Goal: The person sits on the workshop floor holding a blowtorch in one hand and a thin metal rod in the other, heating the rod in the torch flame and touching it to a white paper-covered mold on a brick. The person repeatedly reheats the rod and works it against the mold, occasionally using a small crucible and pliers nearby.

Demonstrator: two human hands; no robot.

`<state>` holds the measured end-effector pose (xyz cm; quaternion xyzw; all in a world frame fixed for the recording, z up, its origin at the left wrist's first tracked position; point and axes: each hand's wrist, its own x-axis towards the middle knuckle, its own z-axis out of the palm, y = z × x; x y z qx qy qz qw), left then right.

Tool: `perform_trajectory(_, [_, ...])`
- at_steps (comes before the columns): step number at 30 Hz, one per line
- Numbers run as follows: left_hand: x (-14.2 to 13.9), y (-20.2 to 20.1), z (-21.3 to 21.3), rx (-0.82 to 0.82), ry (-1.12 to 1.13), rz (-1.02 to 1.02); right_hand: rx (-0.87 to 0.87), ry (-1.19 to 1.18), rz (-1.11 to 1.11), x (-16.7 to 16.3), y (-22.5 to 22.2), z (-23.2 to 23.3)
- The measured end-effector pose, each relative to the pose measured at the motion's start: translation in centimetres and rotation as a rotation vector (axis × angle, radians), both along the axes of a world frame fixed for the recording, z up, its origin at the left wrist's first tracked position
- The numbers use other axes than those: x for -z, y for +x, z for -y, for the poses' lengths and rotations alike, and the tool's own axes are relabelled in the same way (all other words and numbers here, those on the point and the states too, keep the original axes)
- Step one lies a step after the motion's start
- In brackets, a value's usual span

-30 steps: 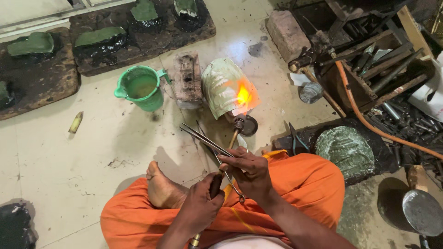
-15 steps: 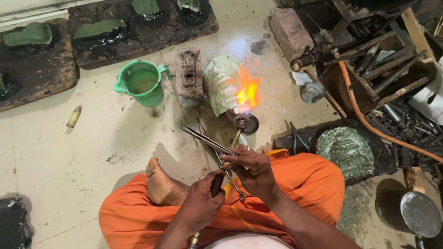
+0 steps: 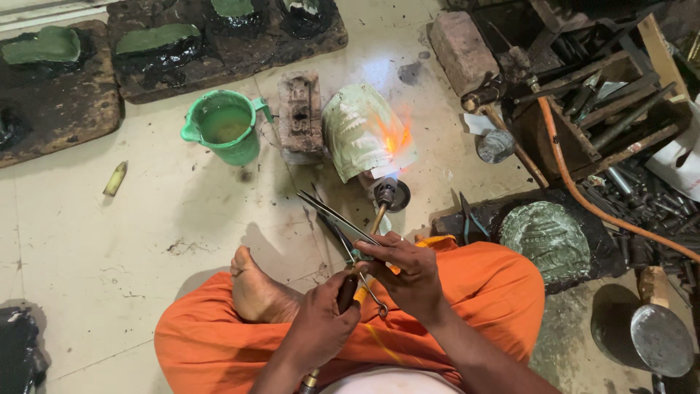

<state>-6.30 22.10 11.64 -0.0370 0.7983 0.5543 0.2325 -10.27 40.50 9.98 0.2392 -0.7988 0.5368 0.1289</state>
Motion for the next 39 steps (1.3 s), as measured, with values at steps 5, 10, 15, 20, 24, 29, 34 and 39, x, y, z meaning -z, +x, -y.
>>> perform_trajectory(5, [0.2,0.1,0.3,0.019,-0.018,-0.007,-0.016,0.023,-0.010,0.3,0.0,0.0])
perform_trajectory(10, [0.6,0.3,0.6,0.022,-0.032,-0.020,-0.022,-0.001,0.032,0.0,0.2,0.4])
perform_trajectory(15, [0.7,0.4,0.8,0.024,-0.019,-0.044,-0.004,-0.023,0.091,-0.3,0.6,0.6])
perform_trajectory(20, [0.8,0.6,1.0,0.008,-0.025,-0.015,0.308,0.113,-0.088,0.4,2.1,-1.8])
perform_trajectory(24, [1.0,0.7,1.7,0.022,-0.034,-0.012,0.661,0.245,-0.223,1.8,1.4,-8.3])
perform_trajectory(29, [1.4,0.8,2.1,0.022,-0.039,-0.026,0.695,0.904,0.175,4.9,-3.4,-17.2])
perform_trajectory(34, [1.8,1.0,2.3,0.005,-0.004,-0.006,0.531,1.176,0.831,6.9,-6.9,-20.4])
perform_trajectory(39, [2.0,0.8,2.5,-0.015,0.085,-0.069,0.500,1.180,0.651,7.0,-6.1,-18.8])
